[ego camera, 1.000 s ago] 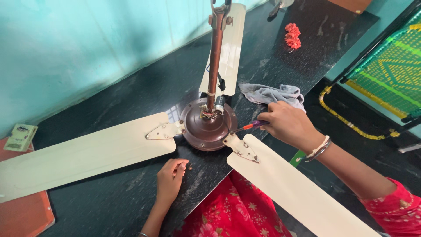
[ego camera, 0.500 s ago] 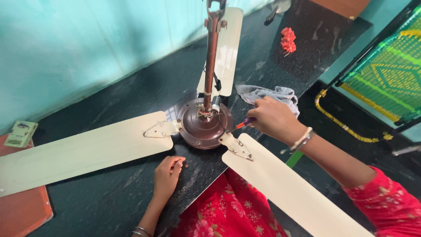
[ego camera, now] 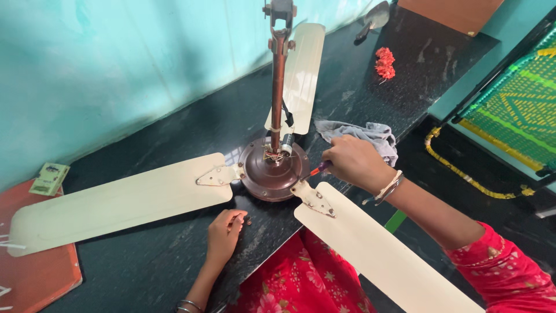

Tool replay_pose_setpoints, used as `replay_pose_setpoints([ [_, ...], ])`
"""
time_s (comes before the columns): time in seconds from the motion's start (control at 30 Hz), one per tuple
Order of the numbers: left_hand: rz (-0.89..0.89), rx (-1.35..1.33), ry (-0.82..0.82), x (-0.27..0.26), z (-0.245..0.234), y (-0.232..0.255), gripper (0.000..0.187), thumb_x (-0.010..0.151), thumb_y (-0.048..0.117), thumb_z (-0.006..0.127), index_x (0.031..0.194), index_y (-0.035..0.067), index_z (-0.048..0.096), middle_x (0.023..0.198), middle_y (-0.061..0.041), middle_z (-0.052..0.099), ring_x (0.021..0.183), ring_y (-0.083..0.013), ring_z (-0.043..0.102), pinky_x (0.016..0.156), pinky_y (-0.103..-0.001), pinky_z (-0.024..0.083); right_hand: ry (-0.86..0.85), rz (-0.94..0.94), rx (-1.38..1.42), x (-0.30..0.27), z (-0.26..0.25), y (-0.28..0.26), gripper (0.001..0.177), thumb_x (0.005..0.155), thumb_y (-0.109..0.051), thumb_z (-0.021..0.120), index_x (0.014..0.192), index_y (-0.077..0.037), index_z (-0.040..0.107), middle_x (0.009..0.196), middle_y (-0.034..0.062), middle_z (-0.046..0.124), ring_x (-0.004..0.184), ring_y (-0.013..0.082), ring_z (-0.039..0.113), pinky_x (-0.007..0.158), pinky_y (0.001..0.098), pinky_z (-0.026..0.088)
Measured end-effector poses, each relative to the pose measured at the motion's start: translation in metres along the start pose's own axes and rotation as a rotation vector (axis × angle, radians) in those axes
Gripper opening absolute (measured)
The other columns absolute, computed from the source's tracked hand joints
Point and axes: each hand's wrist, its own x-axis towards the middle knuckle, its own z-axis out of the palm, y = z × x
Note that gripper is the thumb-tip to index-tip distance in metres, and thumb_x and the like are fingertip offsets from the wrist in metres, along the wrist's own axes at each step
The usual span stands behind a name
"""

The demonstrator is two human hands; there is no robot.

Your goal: The person cleans a ceiling fan placed on a countertop. They use a cloth to wipe the fan blades and the central motor housing, then use a screwdriver to tighten screws on the fan's mounting bracket.

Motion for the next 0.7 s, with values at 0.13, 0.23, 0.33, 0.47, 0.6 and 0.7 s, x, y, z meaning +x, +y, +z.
replay_pose_setpoints([
  [0.13,-0.008,0.006,0.003,0.000,-0.001,0.002,0.016,0.095,0.014,0.064,0.102,0.006,0.075,0.085,-0.007,0.072,0.069,-0.0156,0.073,0.064,-0.029,0.058,-0.034,0.031,-0.007,0.002,-0.001,0.001,0.014,0.076,-0.026,0.078,0.080,-0.014,0.080,0.080,0.0109,0.068,0.086,0.0311,0.068,0.070,0.0450,0.056],
  [0.23,-0.008,0.004,0.003,0.000,-0.001,0.004,0.016,0.095,0.015,0.064,0.102,0.006,0.075,0.085,-0.007,0.071,0.069,-0.0156,0.073,0.064,-0.029,0.058,0.005,0.006,-0.010,0.004,0.000,0.000,0.012,0.076,-0.024,0.077,0.080,-0.013,0.081,0.080,0.0116,0.068,0.085,0.0315,0.068,0.070,0.0456,0.056],
  [0.33,0.007,-0.006,0.009,-0.001,-0.002,0.006,0.017,0.096,0.015,0.063,0.102,0.005,0.075,0.085,-0.007,0.071,0.069,-0.0153,0.073,0.064,-0.029,0.058,-0.031,0.026,-0.015,0.006,0.002,0.000,0.013,0.077,-0.024,0.076,0.081,-0.013,0.080,0.080,0.0120,0.068,0.084,0.0318,0.069,0.069,0.0460,0.057],
  [0.47,-0.010,-0.002,0.031,-0.001,-0.001,0.011,0.019,0.096,0.016,0.063,0.104,0.005,0.075,0.084,-0.008,0.072,0.068,-0.0164,0.073,0.063,-0.030,0.058,-0.050,0.036,-0.027,0.008,0.004,0.000,0.012,0.077,-0.023,0.076,0.081,-0.013,0.080,0.080,0.0122,0.068,0.084,0.0320,0.069,0.070,0.0453,0.057],
  [0.6,0.044,-0.027,0.014,-0.003,-0.001,0.014,0.019,0.096,0.016,0.063,0.104,0.004,0.074,0.088,-0.007,0.073,0.073,-0.0150,0.075,0.065,-0.029,0.059,-0.048,0.029,-0.019,0.005,0.003,0.000,0.011,0.077,-0.022,0.076,0.080,-0.012,0.080,0.079,0.0115,0.068,0.084,0.0310,0.069,0.071,0.0442,0.057],
  [0.7,0.023,-0.021,0.024,-0.002,-0.002,0.014,0.019,0.096,0.016,0.063,0.104,0.004,0.075,0.087,-0.007,0.073,0.071,-0.0163,0.074,0.064,-0.030,0.058,-0.048,0.022,-0.004,0.003,0.002,0.000,0.014,0.076,-0.025,0.078,0.080,-0.012,0.080,0.079,0.0119,0.068,0.083,0.0313,0.069,0.071,0.0447,0.056],
])
